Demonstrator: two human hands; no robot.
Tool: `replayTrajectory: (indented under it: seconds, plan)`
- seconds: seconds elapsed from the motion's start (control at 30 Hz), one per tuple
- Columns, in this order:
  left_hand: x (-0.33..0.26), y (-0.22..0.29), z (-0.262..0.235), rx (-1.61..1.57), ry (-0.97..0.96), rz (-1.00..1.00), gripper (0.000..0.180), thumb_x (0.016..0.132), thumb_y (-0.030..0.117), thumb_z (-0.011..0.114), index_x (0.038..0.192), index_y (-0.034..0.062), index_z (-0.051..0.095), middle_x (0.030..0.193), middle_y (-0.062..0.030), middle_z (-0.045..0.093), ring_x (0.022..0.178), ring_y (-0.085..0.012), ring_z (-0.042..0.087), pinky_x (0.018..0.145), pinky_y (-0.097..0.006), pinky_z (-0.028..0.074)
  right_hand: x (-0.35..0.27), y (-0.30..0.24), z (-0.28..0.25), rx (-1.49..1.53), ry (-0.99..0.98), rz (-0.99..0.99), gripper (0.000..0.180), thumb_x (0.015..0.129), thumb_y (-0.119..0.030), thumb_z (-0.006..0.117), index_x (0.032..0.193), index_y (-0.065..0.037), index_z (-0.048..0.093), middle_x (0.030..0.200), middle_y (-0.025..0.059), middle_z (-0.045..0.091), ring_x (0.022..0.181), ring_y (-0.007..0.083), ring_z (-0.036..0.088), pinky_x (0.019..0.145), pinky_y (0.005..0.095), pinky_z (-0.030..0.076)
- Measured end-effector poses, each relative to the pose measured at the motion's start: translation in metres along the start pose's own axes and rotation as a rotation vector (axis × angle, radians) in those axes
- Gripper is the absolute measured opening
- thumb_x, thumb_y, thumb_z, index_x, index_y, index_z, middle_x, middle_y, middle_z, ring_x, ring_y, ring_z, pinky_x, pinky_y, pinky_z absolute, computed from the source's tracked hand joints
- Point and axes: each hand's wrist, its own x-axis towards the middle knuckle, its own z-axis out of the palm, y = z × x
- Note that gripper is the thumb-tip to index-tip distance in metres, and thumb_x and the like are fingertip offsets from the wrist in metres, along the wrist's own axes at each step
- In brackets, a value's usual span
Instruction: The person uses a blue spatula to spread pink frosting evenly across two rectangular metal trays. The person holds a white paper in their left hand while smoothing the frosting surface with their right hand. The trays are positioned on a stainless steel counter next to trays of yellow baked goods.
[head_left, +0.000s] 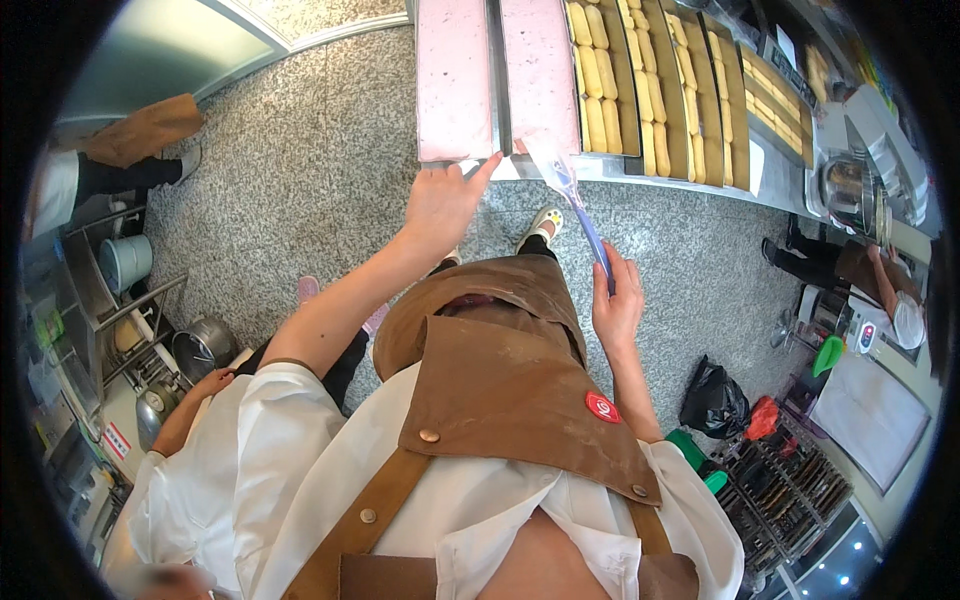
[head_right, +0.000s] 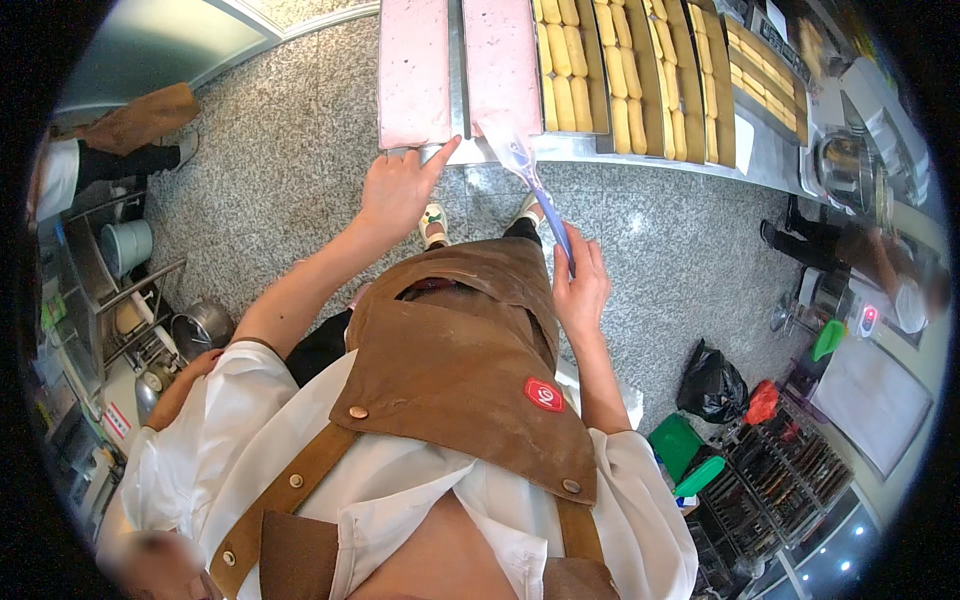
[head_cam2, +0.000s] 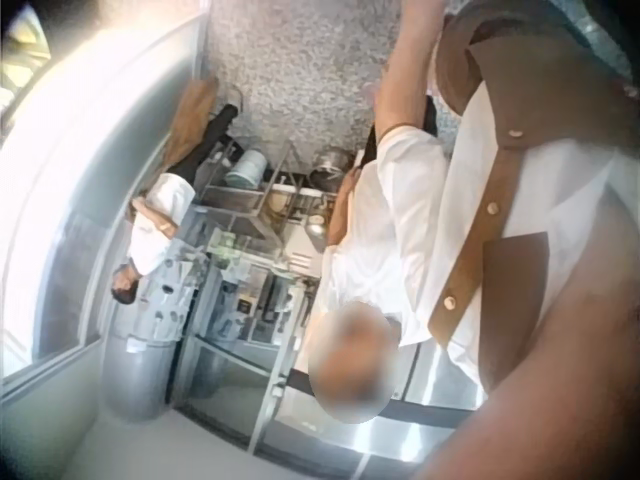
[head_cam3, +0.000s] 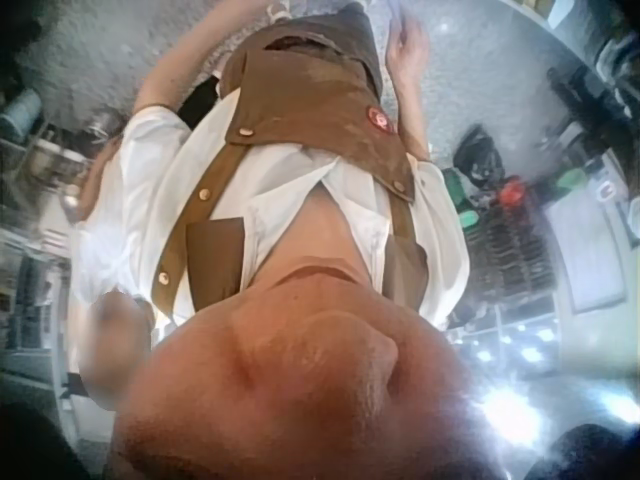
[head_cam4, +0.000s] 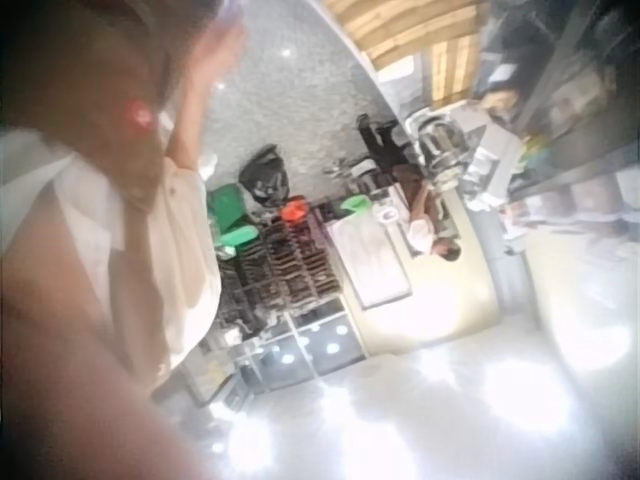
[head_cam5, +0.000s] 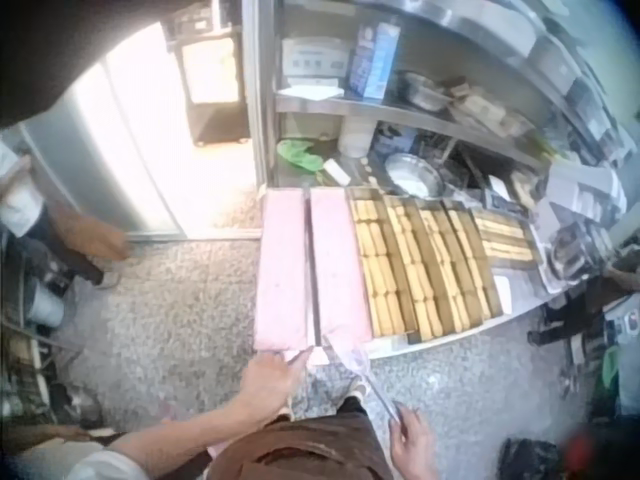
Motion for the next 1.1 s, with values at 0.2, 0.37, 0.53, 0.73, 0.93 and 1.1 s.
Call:
replayTrajectory:
  seconds: [0.2,0.37,0.53,0.73,0.93,1.1]
  plan:
    - [-0.01,0.006,0.005,-0.38,-0.07,-0.224,0.079,0.079,0.01,0.059,0.147,0.0302,0.027,0.068,-0.0102,0.055,0.056,-0.0269,0.058,0.05,-0.04,0.047,-0.004,0.005,0.001,0.019,-0.017,0.056,0.027,0.088,-0.007,0.059,0.115,-0.004,0.061,0.082,0.0131,0.056,0.065,0.0252,0.057,0.059,0.0352,0.046]
    - [-0.02,0.005,0.007,-0.451,0.022,-0.234,0.075,0.076,0.005,0.058,0.144,0.0302,0.036,0.064,-0.0123,0.055,0.057,-0.0298,0.058,0.056,-0.043,0.048,-0.005,0.005,0.003,0.03,-0.056,0.079,0.027,0.09,-0.008,0.057,0.116,-0.002,0.06,0.083,0.0133,0.057,0.071,0.0233,0.056,0.064,0.033,0.044]
    - [-0.033,-0.005,0.012,-0.633,0.094,-0.269,0.075,0.078,0.003,0.057,0.143,0.0323,0.037,0.065,-0.0104,0.051,0.054,-0.0286,0.053,0.055,-0.04,0.046,-0.006,0.007,0.004,0.038,-0.025,-0.013,0.027,0.089,-0.009,0.058,0.116,-0.002,0.06,0.086,0.0159,0.059,0.072,0.0299,0.058,0.063,0.0368,0.047]
    - [-0.048,-0.023,0.022,-0.646,0.182,-0.235,0.071,0.077,0.001,0.057,0.14,0.0315,0.043,0.068,-0.01,0.05,0.058,-0.0277,0.051,0.057,-0.039,0.044,-0.004,0.001,0.003,0.05,-0.065,0.027,0.027,0.091,-0.009,0.056,0.117,-0.001,0.059,0.086,0.0155,0.058,0.075,0.0286,0.057,0.066,0.0351,0.046]
    - [-0.067,-0.019,0.014,-0.448,0.143,-0.101,0.073,0.074,0.004,0.062,0.139,0.0315,0.045,0.071,-0.0072,0.045,0.063,-0.0248,0.048,0.06,-0.034,0.042,-0.009,0.0,0.001,0.043,-0.06,0.025,0.026,0.091,-0.008,0.055,0.116,0.0,0.059,0.086,0.0153,0.058,0.072,0.0271,0.057,0.064,0.0343,0.046]
    - [-0.049,-0.041,0.032,-0.141,0.338,0.072,0.068,0.078,0.003,0.054,0.138,0.0351,0.046,0.073,-0.0041,0.044,0.066,-0.0193,0.047,0.061,-0.031,0.039,-0.002,-0.007,0.0,0.042,-0.071,0.003,0.026,0.091,-0.008,0.055,0.116,0.001,0.059,0.086,0.015,0.058,0.07,0.0257,0.055,0.063,0.0339,0.044]
